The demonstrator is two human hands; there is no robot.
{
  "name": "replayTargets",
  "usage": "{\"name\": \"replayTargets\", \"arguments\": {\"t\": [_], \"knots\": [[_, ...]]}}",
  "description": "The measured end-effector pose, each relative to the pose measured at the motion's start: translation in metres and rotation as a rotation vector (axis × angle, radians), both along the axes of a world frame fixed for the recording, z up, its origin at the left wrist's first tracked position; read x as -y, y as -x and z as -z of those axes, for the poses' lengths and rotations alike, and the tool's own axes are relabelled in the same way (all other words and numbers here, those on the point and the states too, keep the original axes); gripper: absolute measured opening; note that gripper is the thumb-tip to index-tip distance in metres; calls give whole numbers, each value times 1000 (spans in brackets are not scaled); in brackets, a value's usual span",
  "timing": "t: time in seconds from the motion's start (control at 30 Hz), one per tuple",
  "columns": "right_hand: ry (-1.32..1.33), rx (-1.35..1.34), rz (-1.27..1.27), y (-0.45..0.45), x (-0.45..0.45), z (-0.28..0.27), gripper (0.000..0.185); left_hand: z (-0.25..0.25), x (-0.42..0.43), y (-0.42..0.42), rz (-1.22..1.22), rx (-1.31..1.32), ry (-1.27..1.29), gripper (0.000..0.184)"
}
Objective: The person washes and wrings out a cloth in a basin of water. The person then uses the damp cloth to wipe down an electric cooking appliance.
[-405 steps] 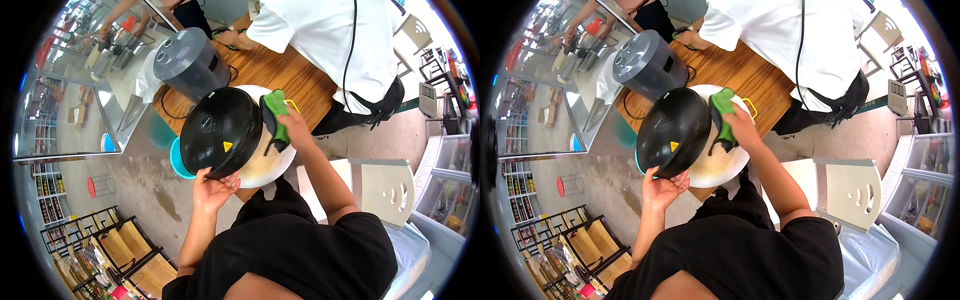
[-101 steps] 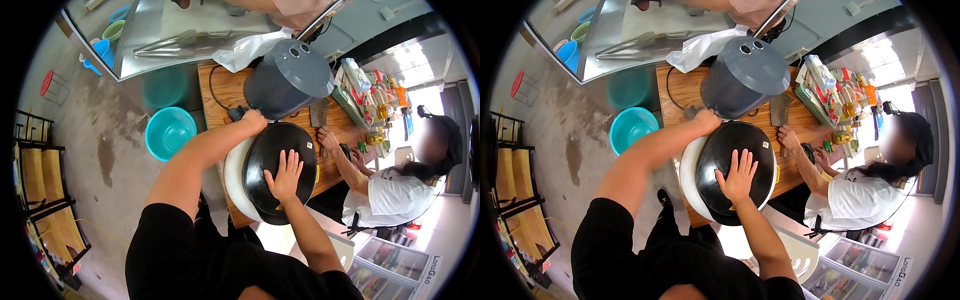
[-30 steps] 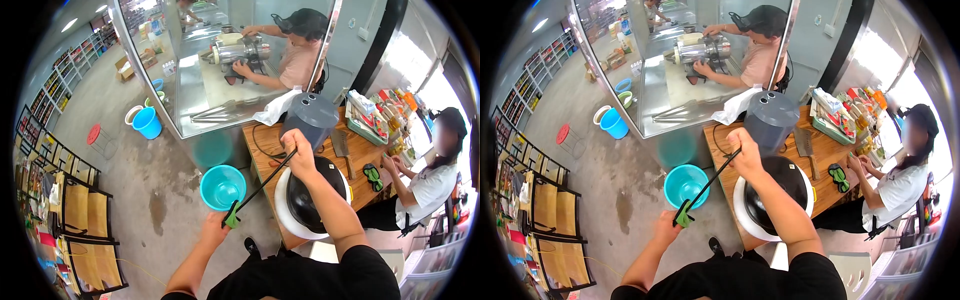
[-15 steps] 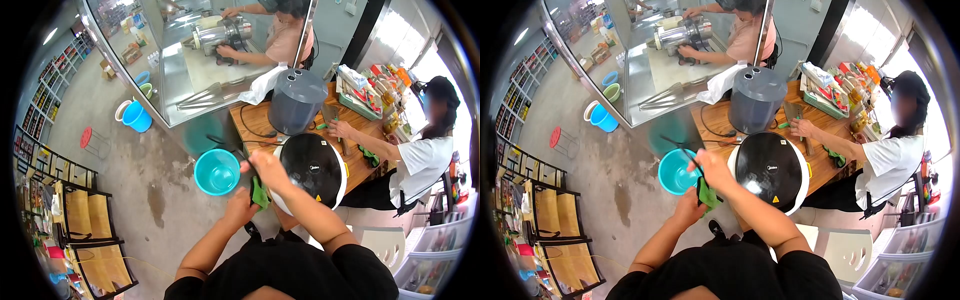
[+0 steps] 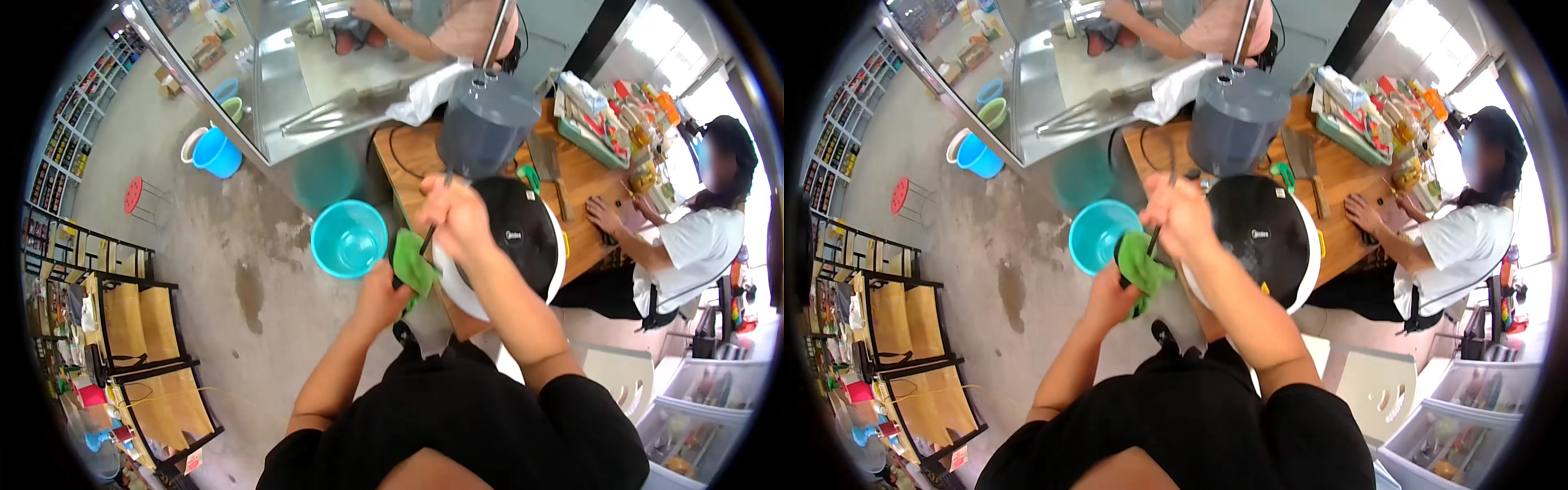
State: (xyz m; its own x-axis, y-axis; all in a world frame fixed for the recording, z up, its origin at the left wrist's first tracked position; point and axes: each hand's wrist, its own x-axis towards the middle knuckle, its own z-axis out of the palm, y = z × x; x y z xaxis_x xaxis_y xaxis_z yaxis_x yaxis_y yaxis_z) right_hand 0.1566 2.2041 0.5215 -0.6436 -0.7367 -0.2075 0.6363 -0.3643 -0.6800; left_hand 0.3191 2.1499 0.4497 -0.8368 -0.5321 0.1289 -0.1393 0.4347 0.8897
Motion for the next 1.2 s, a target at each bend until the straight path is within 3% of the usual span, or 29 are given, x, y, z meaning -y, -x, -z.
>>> {"name": "replayTargets", "arguments": {"t": [0.1, 0.2, 0.27, 0.37, 0.47, 0.53, 0.67, 0.87, 0.97, 1.07, 1.1, 1.2], "knots": [[189, 52, 173, 51, -19, -17, 15, 9, -2, -12, 55, 135, -216, 26], [212, 3, 50, 89, -54, -47, 13, 36, -3, -27, 114, 251, -382, 28], [-22, -147, 2, 96, -80, -60, 16, 64, 3, -31, -154, 22, -862, 28], [-439, -467, -168, 103, -126, -53, 26, 71, 20, -32, -235, -175, -1089, 25], [-931, -755, -481, 95, -167, -44, 32, 59, 24, -27, -257, -221, -1173, 27], [-831, -1298, -625, 94, -196, 12, 30, 62, 23, -26, -270, -208, -1197, 28], [-1220, -1576, -1136, 76, -225, 40, 21, 75, 12, -19, -156, 5, -1193, 25], [-1306, -1652, -1188, 95, -266, 58, 17, 71, -12, -9, -78, 137, -1146, 23], [-1463, -1509, -1444, 106, -279, 47, 13, 73, -20, -8, 6, 258, -1095, 22], [-1637, -1614, -1419, 108, -304, 72, 13, 81, -29, -4, 70, 339, -1052, 21], [-1586, -1933, -1140, 111, -323, 103, 14, 85, -33, -1, 71, 341, -1052, 21], [-1396, -2158, -931, 139, -323, 145, 14, 88, -51, 15, 92, 313, -1058, 24]]}}
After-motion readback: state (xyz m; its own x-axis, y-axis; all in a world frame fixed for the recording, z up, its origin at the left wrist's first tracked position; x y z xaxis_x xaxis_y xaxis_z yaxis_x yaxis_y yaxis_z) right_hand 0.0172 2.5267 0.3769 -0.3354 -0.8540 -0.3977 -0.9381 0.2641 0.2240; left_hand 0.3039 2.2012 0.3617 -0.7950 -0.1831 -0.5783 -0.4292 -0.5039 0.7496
